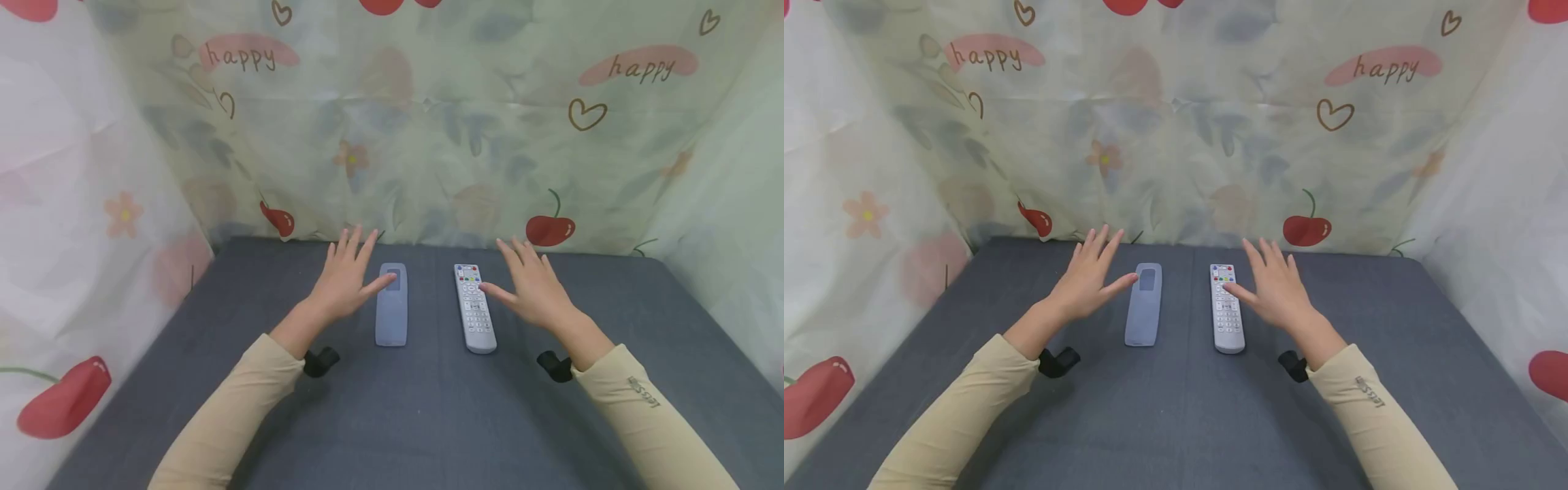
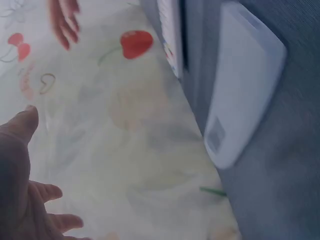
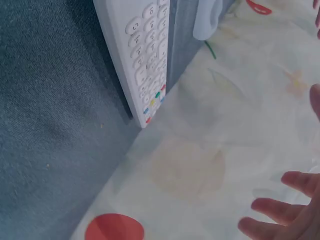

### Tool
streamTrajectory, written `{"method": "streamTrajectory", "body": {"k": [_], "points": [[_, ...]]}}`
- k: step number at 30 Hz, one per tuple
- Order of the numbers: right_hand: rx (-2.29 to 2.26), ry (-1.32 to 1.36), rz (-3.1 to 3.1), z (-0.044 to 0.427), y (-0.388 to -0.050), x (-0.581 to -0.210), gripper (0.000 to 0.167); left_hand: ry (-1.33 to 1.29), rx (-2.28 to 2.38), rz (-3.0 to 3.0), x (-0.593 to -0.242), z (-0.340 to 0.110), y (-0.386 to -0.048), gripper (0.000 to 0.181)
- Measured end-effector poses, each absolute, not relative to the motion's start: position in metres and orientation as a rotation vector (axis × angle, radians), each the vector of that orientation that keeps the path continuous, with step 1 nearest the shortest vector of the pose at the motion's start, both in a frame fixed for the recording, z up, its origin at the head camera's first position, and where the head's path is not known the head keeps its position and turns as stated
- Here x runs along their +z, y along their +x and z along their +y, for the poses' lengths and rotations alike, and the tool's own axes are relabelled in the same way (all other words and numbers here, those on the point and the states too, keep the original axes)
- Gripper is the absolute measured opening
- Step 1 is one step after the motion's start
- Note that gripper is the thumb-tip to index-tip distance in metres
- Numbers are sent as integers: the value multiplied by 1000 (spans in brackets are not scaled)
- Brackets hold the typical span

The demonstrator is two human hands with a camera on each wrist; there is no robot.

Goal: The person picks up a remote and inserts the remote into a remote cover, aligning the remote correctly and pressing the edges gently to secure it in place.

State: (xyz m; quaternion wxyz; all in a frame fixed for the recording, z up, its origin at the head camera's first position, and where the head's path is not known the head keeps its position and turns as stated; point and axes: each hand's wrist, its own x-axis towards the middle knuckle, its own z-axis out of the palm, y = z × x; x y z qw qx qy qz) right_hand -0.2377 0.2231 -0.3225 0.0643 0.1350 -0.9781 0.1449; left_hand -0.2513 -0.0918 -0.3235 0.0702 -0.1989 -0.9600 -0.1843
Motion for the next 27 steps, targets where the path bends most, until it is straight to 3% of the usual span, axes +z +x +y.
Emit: {"method": "streamTrajectory", "body": {"k": [14,19,27], "points": [[761,435,-2977,231,-244,-347,50,-843,-1212,-2954,-335,-32,-246,68],[815,393,-3020,232,-249,-360,50,-859,-1392,-3002,-354,-13,-248,59],[865,350,-3135,230,-252,-373,56,-679,-1693,-3001,-375,11,-250,51]]}}
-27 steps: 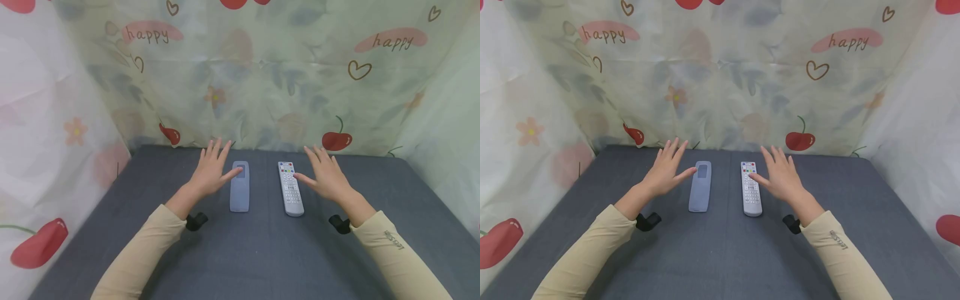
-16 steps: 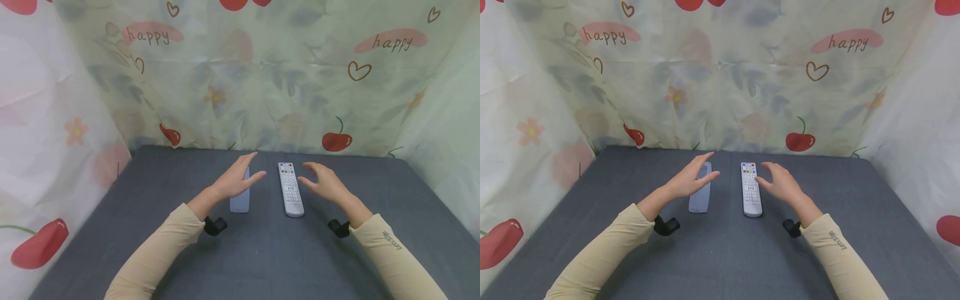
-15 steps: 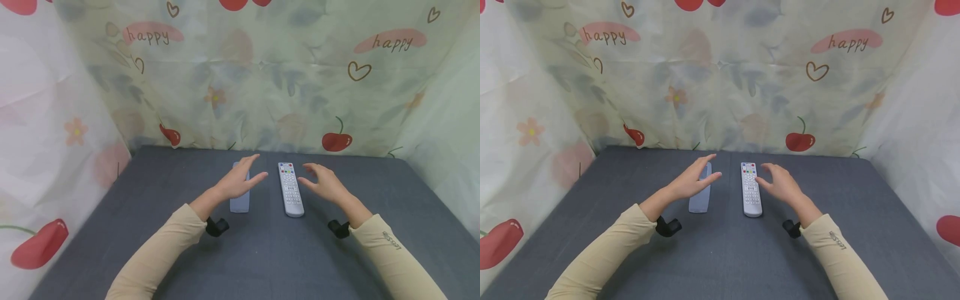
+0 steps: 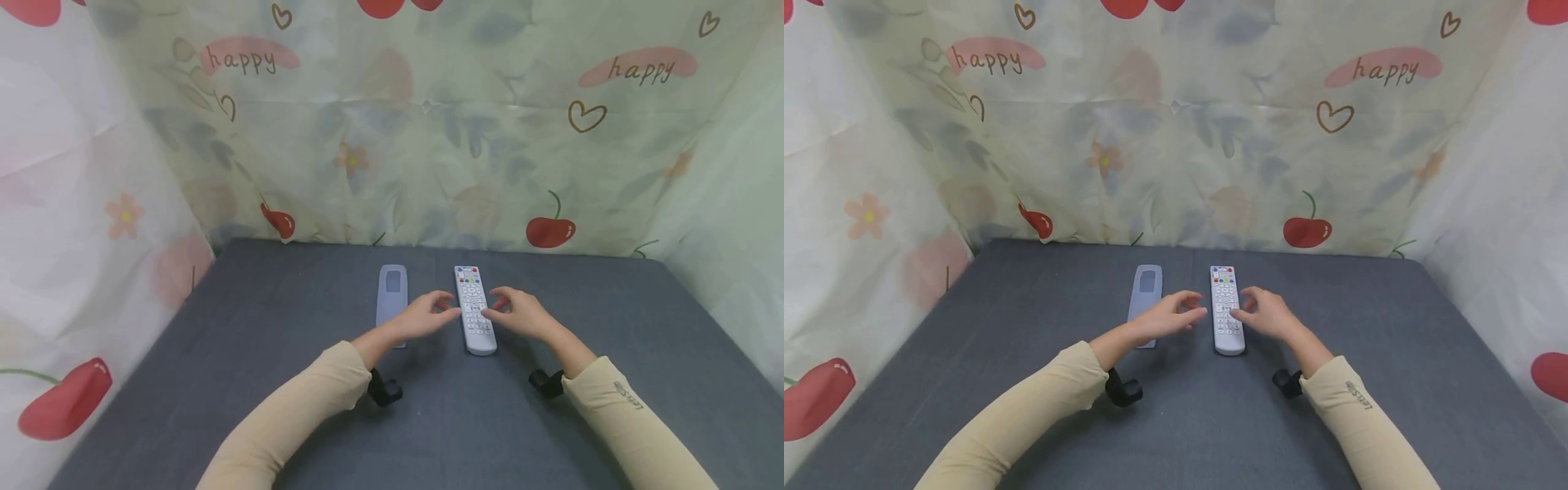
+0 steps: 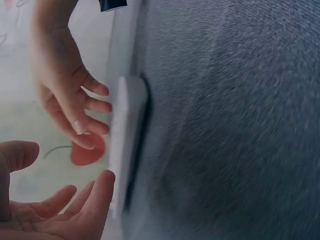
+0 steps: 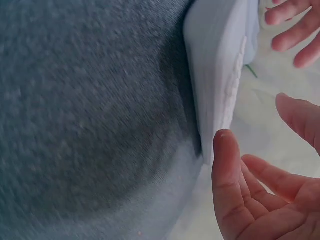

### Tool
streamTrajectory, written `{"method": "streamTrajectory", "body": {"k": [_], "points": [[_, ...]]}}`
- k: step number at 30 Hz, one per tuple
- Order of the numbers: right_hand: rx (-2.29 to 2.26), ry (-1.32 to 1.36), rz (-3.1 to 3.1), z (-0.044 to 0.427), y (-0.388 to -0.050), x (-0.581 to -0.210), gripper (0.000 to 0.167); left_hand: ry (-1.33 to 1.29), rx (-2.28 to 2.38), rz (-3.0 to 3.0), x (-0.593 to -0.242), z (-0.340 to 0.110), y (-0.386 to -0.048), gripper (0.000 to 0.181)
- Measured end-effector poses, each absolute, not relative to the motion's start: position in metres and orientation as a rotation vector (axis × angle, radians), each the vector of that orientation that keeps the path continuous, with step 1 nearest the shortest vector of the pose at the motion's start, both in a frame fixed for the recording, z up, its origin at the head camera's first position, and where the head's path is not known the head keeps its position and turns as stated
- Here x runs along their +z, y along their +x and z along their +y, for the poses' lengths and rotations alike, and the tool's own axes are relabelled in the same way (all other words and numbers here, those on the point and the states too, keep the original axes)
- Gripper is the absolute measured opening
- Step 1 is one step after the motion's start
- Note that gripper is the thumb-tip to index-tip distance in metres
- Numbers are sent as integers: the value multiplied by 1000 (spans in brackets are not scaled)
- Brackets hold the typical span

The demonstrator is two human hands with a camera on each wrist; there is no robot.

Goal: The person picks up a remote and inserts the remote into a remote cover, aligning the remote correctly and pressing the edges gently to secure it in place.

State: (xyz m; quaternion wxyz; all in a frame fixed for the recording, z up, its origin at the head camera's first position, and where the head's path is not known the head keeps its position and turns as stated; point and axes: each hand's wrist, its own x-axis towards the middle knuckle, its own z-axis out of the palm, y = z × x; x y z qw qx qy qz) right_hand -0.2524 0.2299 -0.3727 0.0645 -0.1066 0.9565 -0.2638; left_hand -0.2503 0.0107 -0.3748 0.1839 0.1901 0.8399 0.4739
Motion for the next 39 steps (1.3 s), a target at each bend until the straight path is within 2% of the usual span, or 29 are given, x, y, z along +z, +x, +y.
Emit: {"method": "streamTrajectory", "body": {"k": [9,25,32,39], "points": [[-852,-232,2716,227,-254,-382,64,292,1540,2138,-390,24,-249,51],[-927,-251,2644,223,-253,-393,73,280,1531,2030,-401,33,-249,58],[-990,-259,2628,216,-251,-389,76,163,1506,2089,-397,30,-247,64],[-1123,-377,2632,204,-247,-381,68,132,1635,2112,-393,24,-254,49]]}}
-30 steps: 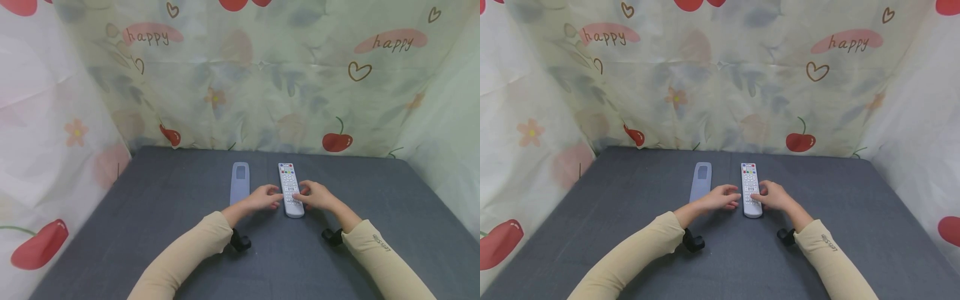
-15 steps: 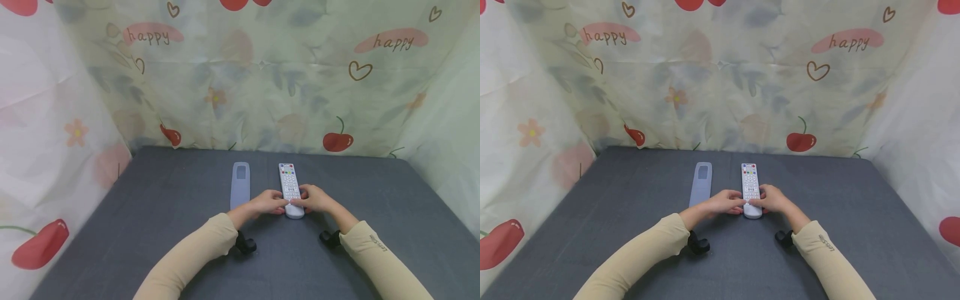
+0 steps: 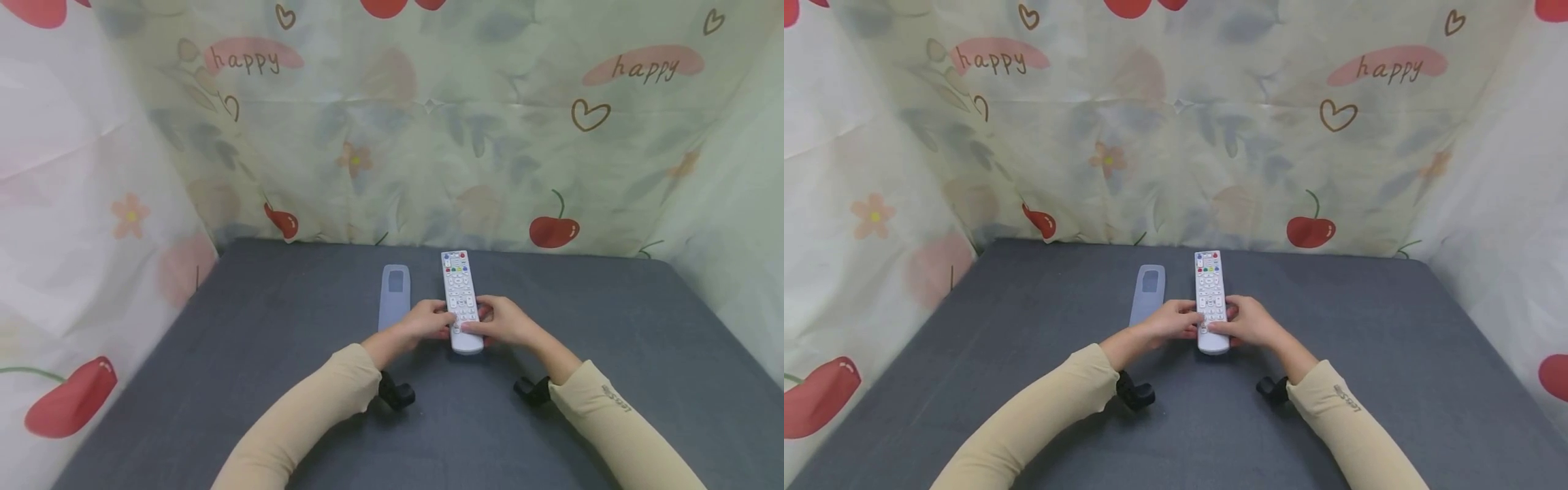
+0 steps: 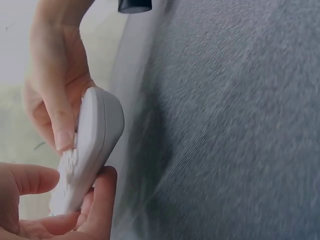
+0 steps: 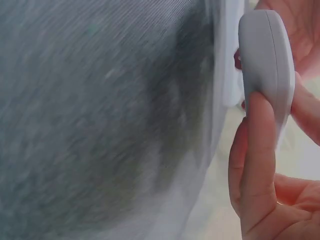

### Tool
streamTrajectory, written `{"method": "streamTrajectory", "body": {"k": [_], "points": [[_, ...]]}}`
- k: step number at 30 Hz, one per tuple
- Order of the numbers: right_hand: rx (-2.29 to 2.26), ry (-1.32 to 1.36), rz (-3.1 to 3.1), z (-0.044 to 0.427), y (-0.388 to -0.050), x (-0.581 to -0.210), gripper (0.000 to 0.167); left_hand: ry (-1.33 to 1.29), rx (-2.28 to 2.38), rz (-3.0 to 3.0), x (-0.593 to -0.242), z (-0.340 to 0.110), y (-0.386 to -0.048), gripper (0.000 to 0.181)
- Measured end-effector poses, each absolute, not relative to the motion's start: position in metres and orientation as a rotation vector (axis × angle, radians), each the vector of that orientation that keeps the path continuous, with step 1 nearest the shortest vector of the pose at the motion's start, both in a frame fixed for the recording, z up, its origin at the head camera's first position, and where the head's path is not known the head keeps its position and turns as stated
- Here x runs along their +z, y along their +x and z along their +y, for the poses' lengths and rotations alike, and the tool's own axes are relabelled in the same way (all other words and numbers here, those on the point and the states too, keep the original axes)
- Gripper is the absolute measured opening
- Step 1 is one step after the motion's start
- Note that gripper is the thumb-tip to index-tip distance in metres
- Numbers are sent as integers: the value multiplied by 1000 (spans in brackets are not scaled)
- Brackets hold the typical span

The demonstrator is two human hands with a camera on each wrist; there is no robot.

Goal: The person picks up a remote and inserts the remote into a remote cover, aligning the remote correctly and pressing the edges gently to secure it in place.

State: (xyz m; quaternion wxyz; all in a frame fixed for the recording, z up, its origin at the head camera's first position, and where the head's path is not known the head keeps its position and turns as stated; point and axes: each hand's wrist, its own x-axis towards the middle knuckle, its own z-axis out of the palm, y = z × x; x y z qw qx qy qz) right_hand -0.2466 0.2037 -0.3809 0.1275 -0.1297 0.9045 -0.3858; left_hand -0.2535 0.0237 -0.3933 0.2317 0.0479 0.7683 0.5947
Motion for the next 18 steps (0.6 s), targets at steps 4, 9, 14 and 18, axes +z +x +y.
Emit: {"method": "streamTrajectory", "body": {"k": [4,9,14,18], "points": [[-1181,-436,2631,197,-244,-375,68,144,1689,2107,-387,15,-255,45],[-1234,-454,2615,190,-241,-368,70,154,1715,2127,-376,3,-250,47],[-1267,-464,2615,181,-236,-362,71,225,1732,2122,-369,-9,-247,51],[-1300,-506,2624,175,-232,-357,70,282,1752,2109,-364,-18,-244,54]]}}
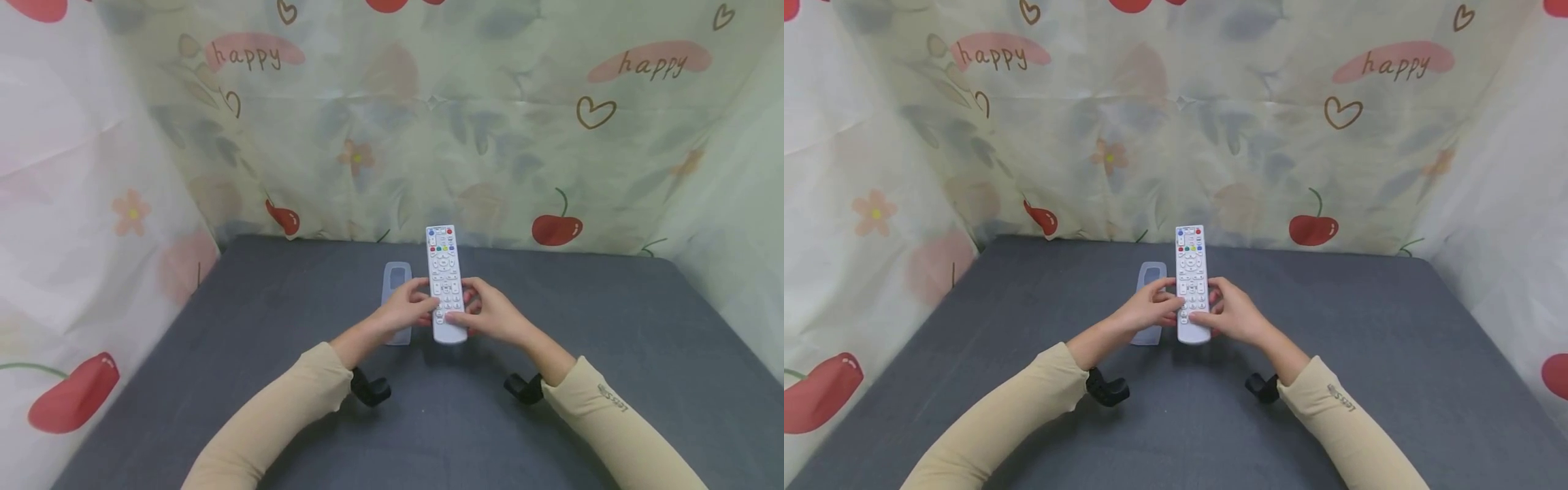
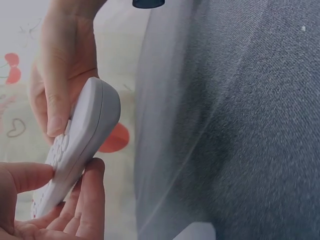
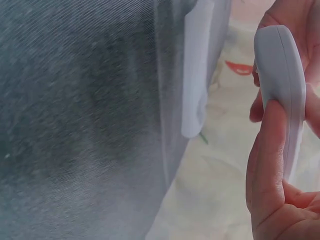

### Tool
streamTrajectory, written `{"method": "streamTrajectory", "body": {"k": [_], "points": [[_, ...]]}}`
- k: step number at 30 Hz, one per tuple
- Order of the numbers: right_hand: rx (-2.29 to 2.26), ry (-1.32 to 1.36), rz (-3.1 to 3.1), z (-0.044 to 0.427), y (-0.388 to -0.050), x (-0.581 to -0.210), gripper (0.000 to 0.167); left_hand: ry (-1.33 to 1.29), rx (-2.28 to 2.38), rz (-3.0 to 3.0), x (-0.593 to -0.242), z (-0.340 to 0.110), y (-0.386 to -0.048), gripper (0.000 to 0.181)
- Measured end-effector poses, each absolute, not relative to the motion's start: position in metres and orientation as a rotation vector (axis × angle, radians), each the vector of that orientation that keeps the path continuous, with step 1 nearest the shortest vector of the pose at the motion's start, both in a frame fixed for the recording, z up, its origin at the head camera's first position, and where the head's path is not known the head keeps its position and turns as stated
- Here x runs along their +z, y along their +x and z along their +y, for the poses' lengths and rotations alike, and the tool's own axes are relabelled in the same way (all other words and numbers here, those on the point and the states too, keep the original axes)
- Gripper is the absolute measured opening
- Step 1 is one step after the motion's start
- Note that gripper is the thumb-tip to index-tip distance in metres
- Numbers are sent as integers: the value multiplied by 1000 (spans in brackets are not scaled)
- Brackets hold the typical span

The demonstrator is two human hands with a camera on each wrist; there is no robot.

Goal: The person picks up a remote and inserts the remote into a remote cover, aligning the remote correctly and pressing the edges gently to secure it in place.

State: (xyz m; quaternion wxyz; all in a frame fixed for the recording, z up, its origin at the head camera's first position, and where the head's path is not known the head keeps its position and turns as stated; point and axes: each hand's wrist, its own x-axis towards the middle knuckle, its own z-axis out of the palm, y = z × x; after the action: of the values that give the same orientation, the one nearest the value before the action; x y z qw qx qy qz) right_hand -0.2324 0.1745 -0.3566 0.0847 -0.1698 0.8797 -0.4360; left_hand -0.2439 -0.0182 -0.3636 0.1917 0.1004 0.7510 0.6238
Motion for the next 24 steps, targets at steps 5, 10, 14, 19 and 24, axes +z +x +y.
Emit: {"method": "streamTrajectory", "body": {"k": [5,10,14,19,24], "points": [[-1337,-542,2614,168,-228,-350,69,313,1767,2115,-356,-29,-239,55],[-1352,-600,2601,164,-223,-346,71,326,1759,2159,-349,-39,-233,56],[-1362,-647,2594,160,-219,-344,68,351,1753,2185,-346,-45,-230,54],[-1403,-668,2579,158,-216,-341,56,368,1733,2197,-343,-51,-226,53],[-1429,-668,2556,157,-214,-338,48,397,1727,2191,-340,-55,-222,54]]}}
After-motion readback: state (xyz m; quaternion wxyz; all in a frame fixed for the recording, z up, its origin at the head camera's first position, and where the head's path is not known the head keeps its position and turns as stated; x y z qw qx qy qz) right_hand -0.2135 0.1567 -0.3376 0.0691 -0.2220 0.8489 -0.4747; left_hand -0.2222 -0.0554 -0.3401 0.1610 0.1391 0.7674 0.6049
